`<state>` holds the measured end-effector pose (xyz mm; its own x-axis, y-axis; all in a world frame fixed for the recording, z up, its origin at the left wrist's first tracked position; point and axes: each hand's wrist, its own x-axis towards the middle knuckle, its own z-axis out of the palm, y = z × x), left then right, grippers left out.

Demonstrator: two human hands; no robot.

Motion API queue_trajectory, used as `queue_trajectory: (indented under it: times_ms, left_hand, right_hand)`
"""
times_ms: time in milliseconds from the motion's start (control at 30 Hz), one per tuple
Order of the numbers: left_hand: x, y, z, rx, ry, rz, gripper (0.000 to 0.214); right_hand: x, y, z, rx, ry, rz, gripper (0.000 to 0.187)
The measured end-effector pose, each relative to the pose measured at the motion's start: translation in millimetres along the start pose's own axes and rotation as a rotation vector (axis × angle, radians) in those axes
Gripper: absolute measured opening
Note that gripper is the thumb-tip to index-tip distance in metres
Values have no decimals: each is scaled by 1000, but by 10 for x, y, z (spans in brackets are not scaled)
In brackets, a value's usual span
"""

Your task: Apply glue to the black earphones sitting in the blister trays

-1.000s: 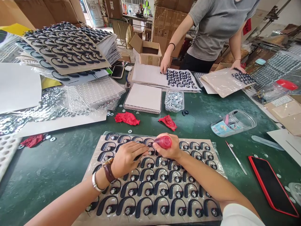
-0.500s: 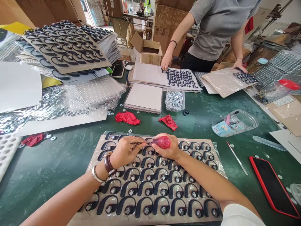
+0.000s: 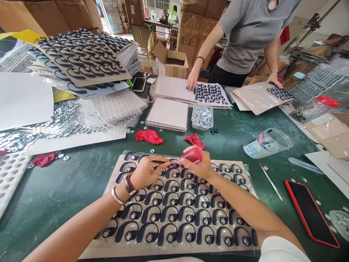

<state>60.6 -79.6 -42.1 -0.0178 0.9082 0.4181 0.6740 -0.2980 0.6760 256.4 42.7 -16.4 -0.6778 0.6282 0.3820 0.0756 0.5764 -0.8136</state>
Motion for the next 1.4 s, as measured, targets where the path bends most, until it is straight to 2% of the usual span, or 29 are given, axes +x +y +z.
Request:
queue_trajectory:
  times_ms: [67, 167, 267, 400, 733, 967, 1400]
  left_hand:
    - [-44, 45, 7, 28, 3, 70, 16]
    - [-153, 159, 7, 58, -23, 207, 15]
    - [-276, 286, 4, 121, -63, 377, 19]
    - [-361, 379, 27, 286, -59, 546, 19]
    - [-400, 398, 60, 279, -89, 474, 20]
    - [-402, 383, 68, 267, -106, 449, 23]
    - [-395, 350, 77, 213, -95, 399, 22]
  right_hand:
    - [7, -82, -41, 104, -7, 179, 28]
    - [-110, -136, -12, 124, 75, 287, 28]
    - [-304, -98, 102, 123, 148, 289, 23]
    - [-460, 0, 218, 96, 137, 240, 22]
    - [-444, 11, 219, -102, 88, 70, 22]
    - [-435, -9, 211, -220, 144, -86, 21]
    - [-434, -29, 190, -260, 231, -121, 17]
